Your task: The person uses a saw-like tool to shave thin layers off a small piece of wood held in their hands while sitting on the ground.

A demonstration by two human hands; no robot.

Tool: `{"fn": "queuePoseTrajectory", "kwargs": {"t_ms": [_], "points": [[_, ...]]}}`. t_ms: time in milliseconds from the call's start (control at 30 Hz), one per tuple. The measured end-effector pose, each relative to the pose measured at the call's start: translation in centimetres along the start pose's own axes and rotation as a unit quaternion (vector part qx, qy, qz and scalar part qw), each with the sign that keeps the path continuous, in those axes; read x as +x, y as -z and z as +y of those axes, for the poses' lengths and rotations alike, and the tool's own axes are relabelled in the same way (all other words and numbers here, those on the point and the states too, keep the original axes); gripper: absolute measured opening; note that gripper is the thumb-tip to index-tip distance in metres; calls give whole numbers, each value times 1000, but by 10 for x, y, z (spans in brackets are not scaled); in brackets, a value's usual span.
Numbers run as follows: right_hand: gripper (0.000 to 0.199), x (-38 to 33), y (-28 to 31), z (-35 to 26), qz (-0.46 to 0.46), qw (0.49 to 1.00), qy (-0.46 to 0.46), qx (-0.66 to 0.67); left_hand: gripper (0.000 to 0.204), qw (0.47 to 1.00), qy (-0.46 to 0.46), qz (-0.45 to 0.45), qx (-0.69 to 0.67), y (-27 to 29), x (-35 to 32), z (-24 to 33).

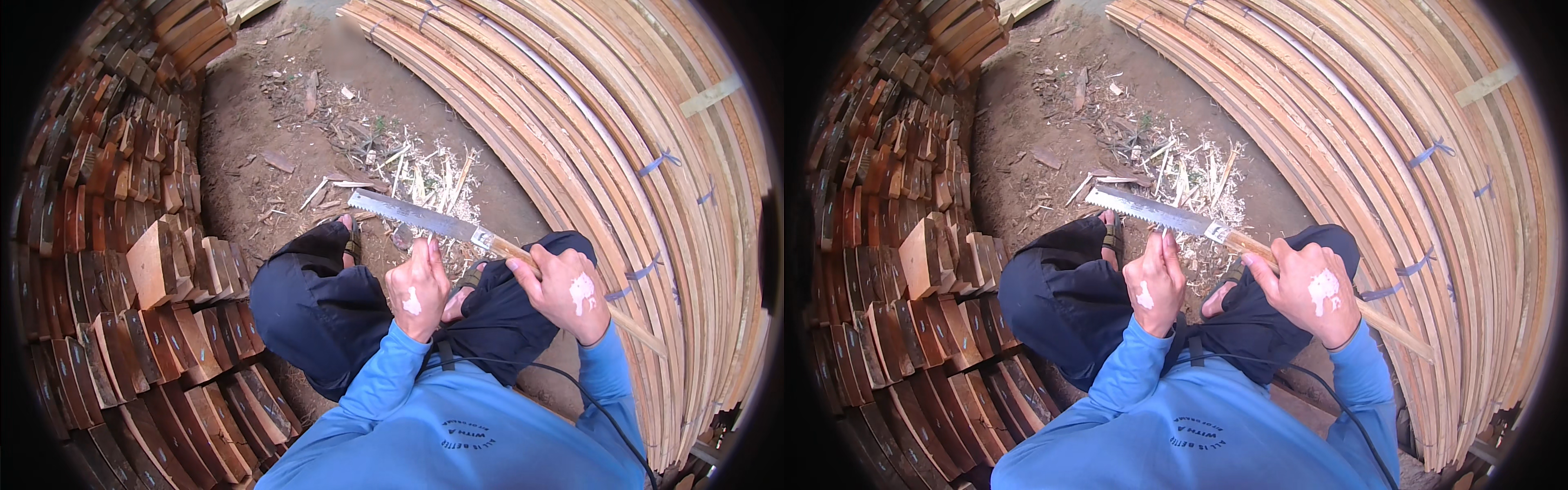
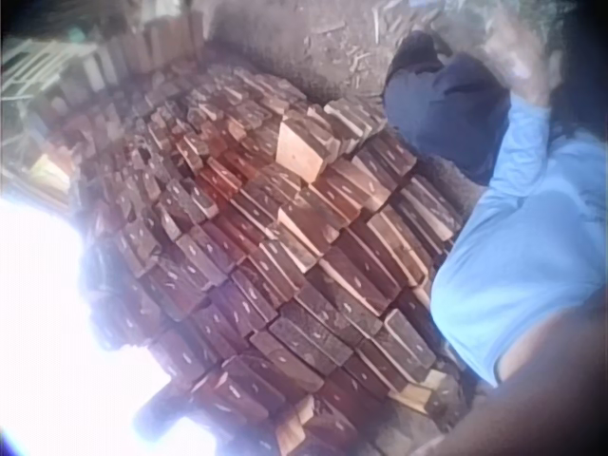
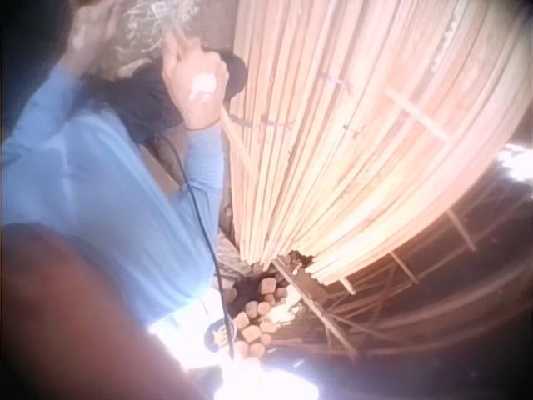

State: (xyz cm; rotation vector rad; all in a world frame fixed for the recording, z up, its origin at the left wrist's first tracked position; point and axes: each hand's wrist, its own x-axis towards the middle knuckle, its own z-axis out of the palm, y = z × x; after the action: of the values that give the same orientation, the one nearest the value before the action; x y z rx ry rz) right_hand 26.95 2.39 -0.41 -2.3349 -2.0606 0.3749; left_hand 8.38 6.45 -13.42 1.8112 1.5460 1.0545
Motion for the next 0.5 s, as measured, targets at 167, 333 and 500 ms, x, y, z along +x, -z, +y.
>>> {"fn": "queuePoseTrajectory", "kwargs": {"t_ms": [167, 333, 500], "points": [[46, 9, 1, 8, -3, 1000, -1, -13, 20, 1000, 0, 1, -11, -3, -1, -3], [52, 40, -30, 72, 68, 993, -87, -35, 19, 999, 0, -9, -39, 4, -1, 1], [60, 49, -49, 96, 14, 982, -117, 145, 17, 984, 41, -74, -157, 6, 3, 9]]}}
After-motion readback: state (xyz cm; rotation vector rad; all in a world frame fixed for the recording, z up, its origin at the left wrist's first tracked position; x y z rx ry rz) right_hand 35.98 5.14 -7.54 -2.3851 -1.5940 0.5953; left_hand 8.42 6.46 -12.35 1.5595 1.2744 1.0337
